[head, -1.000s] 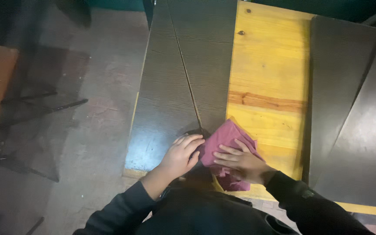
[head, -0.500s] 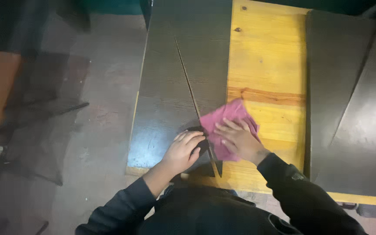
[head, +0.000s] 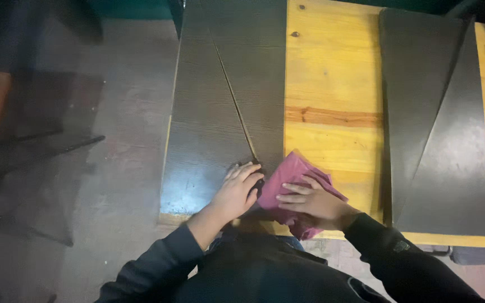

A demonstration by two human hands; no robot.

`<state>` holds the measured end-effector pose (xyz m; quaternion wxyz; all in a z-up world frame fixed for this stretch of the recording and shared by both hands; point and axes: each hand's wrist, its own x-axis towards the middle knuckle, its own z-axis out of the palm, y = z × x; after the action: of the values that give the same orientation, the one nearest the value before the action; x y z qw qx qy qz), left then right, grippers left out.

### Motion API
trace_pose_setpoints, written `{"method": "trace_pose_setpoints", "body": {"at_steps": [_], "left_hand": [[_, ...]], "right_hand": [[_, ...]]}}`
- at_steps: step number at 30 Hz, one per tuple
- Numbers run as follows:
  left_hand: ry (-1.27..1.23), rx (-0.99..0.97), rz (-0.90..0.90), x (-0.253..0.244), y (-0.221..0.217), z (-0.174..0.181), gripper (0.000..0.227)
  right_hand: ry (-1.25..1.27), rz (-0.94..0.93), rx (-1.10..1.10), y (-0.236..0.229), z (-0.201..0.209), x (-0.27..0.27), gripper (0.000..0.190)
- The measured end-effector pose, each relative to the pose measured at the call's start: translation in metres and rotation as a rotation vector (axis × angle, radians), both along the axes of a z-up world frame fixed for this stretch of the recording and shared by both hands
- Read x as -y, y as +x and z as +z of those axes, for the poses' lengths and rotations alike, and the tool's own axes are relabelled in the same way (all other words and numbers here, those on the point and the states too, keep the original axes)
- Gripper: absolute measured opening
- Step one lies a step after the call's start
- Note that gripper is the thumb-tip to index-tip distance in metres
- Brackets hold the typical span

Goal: The person wipes down several triangular wooden boards using a cloth and then arranges them together on a table.

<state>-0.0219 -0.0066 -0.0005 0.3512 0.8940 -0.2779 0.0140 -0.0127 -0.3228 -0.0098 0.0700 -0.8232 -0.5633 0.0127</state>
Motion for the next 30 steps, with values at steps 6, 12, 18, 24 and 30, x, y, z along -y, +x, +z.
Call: {"method": "trace_pose_setpoints", "body": {"at_steps": [6, 12, 18, 24, 30], "left_hand": [[0.128, -0.048, -0.014, 0.001, -0.001, -0.018, 0.047], [0.214, -0.065, 0.016, 0.012, -0.009, -0.014, 0.058], [0.310, -0.141, 0.039, 0.018, -0.015, 0.000, 0.060], [0.265, -0.188, 0.004, 0.024, -0.020, 0.010, 0.066], [0.184, -0.075, -0.013, 0.036, -0.021, -0.004, 0.065]], "right_hand": [[0.007, -0.033, -0.266, -0.021, 0.043, -0.008, 0.053], [-0.041, -0.100, -0.303, -0.036, 0.040, -0.002, 0.053], [0.149, -0.114, -0.417, -0.041, 0.045, 0.006, 0.040], [0.467, -0.498, -0.782, -0.055, 0.087, -0.010, 0.037], [1.068, -1.107, -1.069, -0.072, -0.006, 0.018, 0.036]]}}
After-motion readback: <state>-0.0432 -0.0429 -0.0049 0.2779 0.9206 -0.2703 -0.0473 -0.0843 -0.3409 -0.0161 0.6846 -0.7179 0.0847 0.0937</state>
